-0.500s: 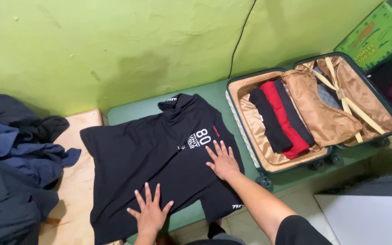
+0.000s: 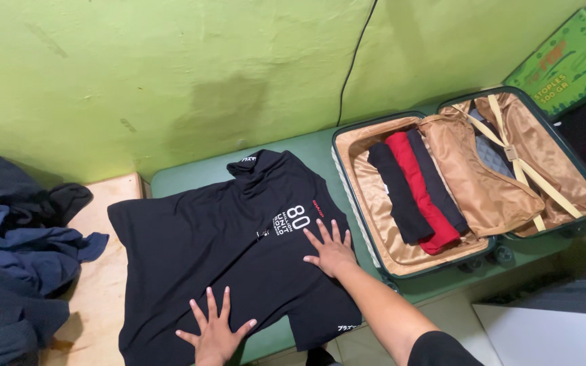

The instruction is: The person picks up a black shirt from a pile on a small wooden table, spreads it out on a green surface, and smooths the fabric with their hands before folding the bottom edge upward.

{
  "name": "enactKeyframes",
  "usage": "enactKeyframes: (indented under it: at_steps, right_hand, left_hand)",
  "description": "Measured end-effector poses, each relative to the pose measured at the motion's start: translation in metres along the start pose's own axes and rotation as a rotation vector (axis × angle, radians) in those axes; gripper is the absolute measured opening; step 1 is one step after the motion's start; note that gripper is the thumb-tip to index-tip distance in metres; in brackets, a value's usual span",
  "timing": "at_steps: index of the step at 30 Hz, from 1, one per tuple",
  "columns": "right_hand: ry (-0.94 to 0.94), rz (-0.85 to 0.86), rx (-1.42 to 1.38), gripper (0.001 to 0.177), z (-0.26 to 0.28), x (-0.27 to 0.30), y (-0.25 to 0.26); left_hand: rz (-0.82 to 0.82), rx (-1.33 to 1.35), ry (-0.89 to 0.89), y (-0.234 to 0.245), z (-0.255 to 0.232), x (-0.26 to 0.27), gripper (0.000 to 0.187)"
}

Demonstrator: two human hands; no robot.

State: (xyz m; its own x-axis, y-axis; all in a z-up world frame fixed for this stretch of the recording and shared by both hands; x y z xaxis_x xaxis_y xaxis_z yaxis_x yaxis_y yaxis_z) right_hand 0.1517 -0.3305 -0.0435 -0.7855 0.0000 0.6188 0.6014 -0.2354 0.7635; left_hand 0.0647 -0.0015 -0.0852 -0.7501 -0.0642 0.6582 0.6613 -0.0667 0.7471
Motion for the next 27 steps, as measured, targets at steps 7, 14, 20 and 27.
enactKeyframes:
  at_steps: [7,14,20,27]
  right_hand:
    - [-0.018,0.012,-0.007,0.083,-0.012,-0.001,-0.002]
    - [-0.053,0.000,0.005,0.084,-0.027,0.000,-0.003]
    - [-0.089,0.017,0.002,0.084,-0.039,0.003,-0.006]
    - [-0.080,0.020,0.018,0.085,-0.041,0.000,-0.008]
  left_hand:
    - [0.067,-0.039,-0.005,0.011,-0.014,0.014,0.116]
    - [0.066,-0.036,-0.009,0.024,-0.029,0.027,0.122]
    - [0.080,-0.053,-0.038,0.029,-0.041,0.036,0.134]
    - [0.087,-0.036,-0.042,0.034,-0.045,0.040,0.135]
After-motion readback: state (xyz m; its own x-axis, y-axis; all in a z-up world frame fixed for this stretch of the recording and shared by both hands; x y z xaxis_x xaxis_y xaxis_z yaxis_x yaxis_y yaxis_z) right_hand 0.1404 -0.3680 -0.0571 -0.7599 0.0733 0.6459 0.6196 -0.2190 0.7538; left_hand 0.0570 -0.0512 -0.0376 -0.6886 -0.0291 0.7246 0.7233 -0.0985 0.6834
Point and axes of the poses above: each hand's wrist, its own x-axis away from the middle knuckle, its own y-axis out of the back of the hand, z = x × y, the point moved 8 cm from there along -x, towards the middle knuckle, and after that the axes turned 9 degrees about -x, right-handed, at the moved point
